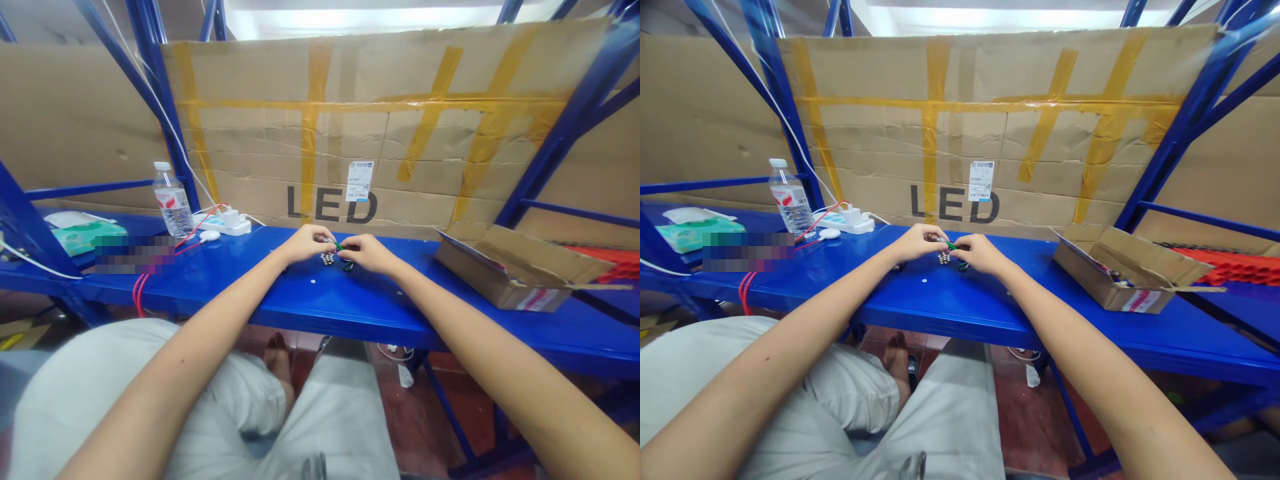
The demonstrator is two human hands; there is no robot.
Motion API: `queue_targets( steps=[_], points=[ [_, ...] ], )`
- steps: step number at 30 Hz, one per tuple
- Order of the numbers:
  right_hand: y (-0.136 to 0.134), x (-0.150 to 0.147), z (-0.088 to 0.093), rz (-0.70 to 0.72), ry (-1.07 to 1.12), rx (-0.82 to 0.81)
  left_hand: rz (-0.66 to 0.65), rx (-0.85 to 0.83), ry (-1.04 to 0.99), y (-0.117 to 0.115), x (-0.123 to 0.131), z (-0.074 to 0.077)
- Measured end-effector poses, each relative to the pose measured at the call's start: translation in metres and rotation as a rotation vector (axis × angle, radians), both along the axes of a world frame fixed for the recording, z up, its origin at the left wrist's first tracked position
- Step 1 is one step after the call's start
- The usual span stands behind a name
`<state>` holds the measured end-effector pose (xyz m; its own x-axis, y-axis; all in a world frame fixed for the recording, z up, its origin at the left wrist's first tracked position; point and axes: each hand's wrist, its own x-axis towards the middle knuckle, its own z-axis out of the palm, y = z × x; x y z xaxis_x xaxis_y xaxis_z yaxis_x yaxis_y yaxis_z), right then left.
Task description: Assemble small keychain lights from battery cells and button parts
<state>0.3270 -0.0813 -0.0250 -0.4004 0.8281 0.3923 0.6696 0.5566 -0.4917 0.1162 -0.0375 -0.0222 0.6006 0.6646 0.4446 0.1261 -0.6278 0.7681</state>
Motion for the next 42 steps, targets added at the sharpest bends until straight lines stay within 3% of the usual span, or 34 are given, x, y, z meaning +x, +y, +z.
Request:
queue_targets(
  steps=[3, 6, 14, 27, 42],
  points=[
    [0.003, 0.003, 0.000, -0.027, -0.026, 0.025, 0.058, 0.059, 0.045, 0.004, -0.001, -0.005],
    [0.007, 0.010, 0.001, -0.081, 0.049, 0.029, 0.084, 0.231, 0.210, 0.006, -0.005, -0.007],
    [0.010, 0.017, 0.001, -0.121, 0.128, -0.079, -0.041, 0.462, 0.518, 0.000, -0.004, -0.010],
    [0.008, 0.016, -0.001, -0.027, 0.022, -0.050, 0.065, 0.360, 0.596, 0.002, -0.010, -0.006],
    [0.004, 0.012, 0.001, 0.001, -0.129, -0.099, 0.058, 0.267, 0.544, -0.004, -0.010, -0.003]
  ],
)
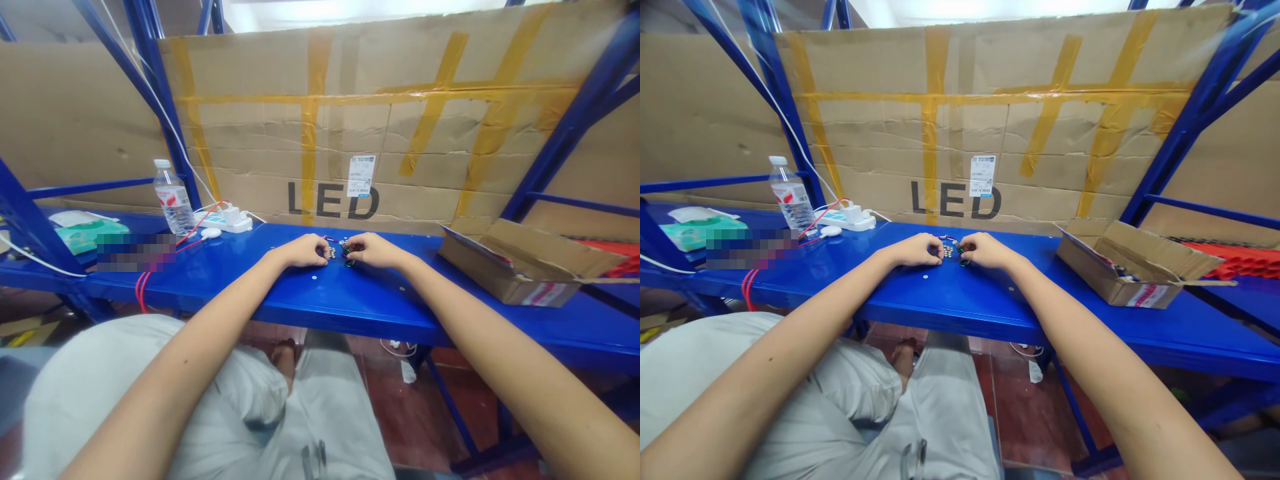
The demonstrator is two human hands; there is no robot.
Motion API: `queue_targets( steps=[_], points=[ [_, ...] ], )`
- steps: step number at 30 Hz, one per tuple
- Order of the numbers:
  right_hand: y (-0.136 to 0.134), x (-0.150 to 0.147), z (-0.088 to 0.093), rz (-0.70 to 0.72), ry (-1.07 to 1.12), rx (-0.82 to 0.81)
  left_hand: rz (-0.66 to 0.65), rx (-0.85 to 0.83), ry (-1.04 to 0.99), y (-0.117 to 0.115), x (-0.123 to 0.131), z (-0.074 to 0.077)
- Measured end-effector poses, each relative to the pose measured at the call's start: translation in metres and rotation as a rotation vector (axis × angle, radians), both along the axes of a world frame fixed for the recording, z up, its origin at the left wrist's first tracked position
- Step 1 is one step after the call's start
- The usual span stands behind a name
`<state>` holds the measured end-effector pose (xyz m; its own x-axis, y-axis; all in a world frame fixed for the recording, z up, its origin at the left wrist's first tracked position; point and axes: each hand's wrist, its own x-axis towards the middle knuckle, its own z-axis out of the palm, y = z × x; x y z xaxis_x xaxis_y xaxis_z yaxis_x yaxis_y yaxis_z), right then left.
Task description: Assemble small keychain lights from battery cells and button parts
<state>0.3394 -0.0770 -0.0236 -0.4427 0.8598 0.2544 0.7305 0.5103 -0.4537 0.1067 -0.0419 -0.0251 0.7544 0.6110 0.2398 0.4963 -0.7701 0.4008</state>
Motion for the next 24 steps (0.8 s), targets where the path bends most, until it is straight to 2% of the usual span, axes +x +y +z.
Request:
queue_targets(
  steps=[8, 16, 20, 24],
  points=[
    [-0.001, 0.000, -0.001, 0.019, 0.039, -0.007, -0.021, 0.045, 0.011, 0.002, -0.001, 0.000],
    [0.002, 0.002, -0.004, 0.024, 0.018, 0.006, -0.049, 0.055, -0.082, -0.001, 0.001, -0.001],
    [0.002, 0.003, -0.004, 0.012, 0.015, 0.015, -0.050, 0.236, -0.258, -0.006, 0.009, -0.001],
    [0.004, 0.004, -0.004, -0.004, 0.079, 0.054, -0.071, 0.421, -0.324, -0.015, 0.020, -0.002]
  ],
)
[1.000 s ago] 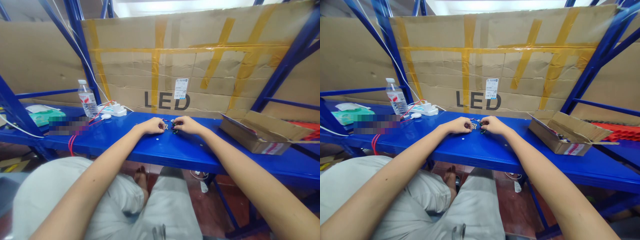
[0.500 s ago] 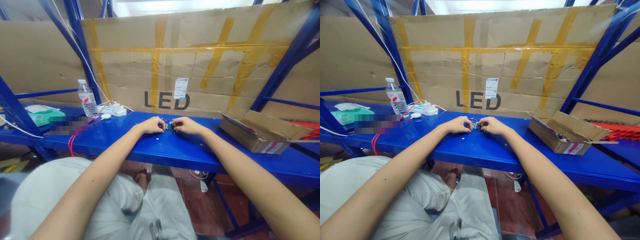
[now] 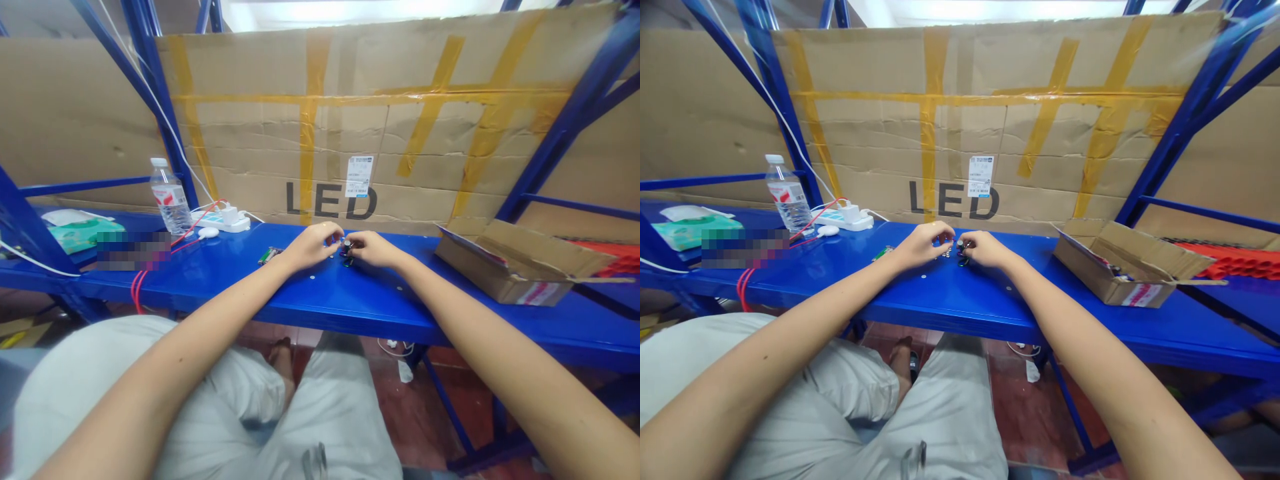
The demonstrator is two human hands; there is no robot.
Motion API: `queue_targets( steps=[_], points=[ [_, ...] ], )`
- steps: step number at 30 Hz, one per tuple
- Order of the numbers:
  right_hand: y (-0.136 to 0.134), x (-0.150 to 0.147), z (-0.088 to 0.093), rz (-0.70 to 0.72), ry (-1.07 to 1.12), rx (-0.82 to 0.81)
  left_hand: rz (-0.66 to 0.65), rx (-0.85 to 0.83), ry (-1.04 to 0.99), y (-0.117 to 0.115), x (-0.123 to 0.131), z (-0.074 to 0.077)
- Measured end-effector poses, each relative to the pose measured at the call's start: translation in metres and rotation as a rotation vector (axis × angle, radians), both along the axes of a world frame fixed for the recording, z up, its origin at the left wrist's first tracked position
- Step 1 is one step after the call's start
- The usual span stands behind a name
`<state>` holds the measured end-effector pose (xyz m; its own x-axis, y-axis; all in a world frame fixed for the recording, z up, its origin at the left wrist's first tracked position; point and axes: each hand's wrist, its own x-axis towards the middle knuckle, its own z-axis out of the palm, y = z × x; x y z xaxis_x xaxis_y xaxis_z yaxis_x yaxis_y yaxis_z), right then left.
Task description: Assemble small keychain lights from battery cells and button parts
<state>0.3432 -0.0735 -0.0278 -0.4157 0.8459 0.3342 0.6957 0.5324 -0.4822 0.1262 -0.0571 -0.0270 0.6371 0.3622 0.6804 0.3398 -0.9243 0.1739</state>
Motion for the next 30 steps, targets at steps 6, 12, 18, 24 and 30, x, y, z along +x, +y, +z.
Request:
queue_targets(
  steps=[6, 12, 18, 24, 30],
  points=[
    [0.008, 0.002, -0.005, 0.024, 0.048, 0.068, 0.011, 0.043, 0.072, -0.009, 0.006, 0.000],
    [0.010, 0.002, -0.007, 0.037, 0.078, 0.092, -0.021, 0.092, 0.085, -0.005, 0.006, -0.001],
    [0.011, 0.001, -0.008, 0.047, 0.144, 0.124, -0.093, 0.211, 0.031, 0.004, 0.007, -0.007],
    [0.012, 0.000, -0.009, 0.068, 0.178, 0.111, -0.102, 0.236, 0.012, 0.005, 0.007, -0.008],
    [0.011, -0.001, -0.008, 0.082, 0.202, 0.102, -0.105, 0.226, 0.001, 0.002, 0.007, -0.007]
  ],
)
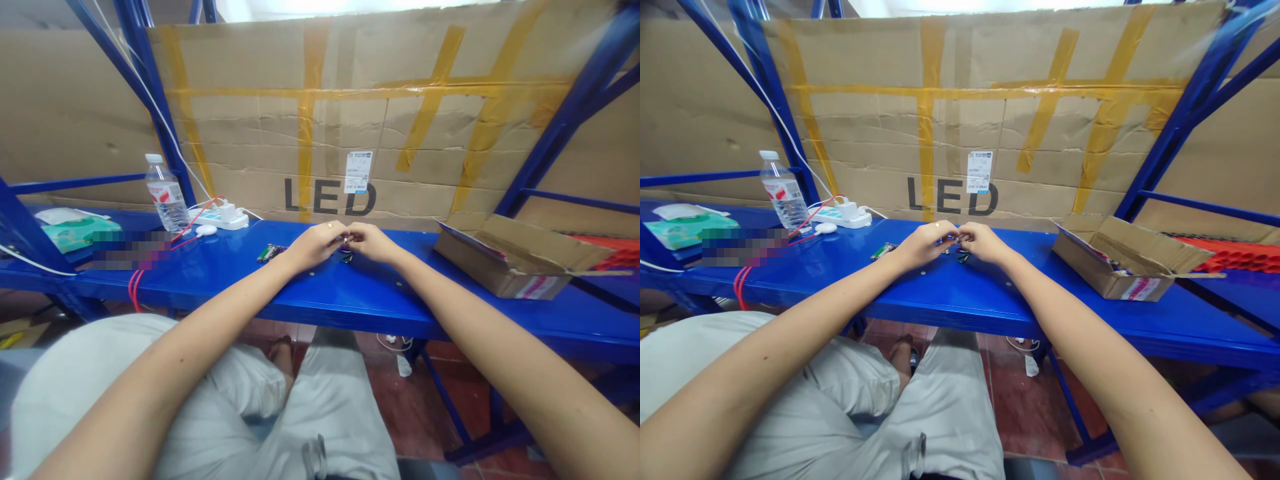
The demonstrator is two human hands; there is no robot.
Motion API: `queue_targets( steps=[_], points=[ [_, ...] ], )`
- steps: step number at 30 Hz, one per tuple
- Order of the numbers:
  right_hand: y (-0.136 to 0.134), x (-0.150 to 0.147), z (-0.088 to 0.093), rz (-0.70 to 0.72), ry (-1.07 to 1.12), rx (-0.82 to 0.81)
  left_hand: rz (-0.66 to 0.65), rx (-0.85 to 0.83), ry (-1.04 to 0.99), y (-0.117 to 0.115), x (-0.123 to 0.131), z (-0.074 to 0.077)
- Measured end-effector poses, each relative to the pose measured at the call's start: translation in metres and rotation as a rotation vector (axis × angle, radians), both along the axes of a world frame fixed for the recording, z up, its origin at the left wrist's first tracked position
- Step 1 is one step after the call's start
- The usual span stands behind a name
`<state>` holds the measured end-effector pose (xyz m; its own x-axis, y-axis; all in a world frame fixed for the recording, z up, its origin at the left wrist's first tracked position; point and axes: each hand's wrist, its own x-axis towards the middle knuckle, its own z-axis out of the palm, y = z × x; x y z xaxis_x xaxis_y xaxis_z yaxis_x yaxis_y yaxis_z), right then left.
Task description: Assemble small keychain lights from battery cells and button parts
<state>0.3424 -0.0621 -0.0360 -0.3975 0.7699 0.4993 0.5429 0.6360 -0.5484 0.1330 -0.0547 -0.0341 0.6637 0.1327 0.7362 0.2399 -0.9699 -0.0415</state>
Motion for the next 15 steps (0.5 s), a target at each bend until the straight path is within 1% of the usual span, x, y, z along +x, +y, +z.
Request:
queue_targets(
  steps=[6, 9, 12, 15],
  points=[
    [-0.0005, -0.0005, -0.0003, -0.008, 0.004, -0.021, 0.027, 0.034, 0.021, -0.0015, -0.0021, -0.0008],
    [-0.0009, -0.0004, -0.0003, -0.005, 0.011, -0.044, 0.032, 0.003, 0.031, -0.0038, -0.0019, -0.0003],
    [-0.0017, -0.0004, 0.0001, -0.005, 0.021, -0.059, 0.037, -0.038, -0.001, -0.0057, -0.0024, 0.0030],
    [-0.0015, 0.0000, 0.0002, -0.030, 0.025, -0.056, 0.131, -0.079, -0.078, -0.0017, -0.0087, 0.0080]
  ],
)
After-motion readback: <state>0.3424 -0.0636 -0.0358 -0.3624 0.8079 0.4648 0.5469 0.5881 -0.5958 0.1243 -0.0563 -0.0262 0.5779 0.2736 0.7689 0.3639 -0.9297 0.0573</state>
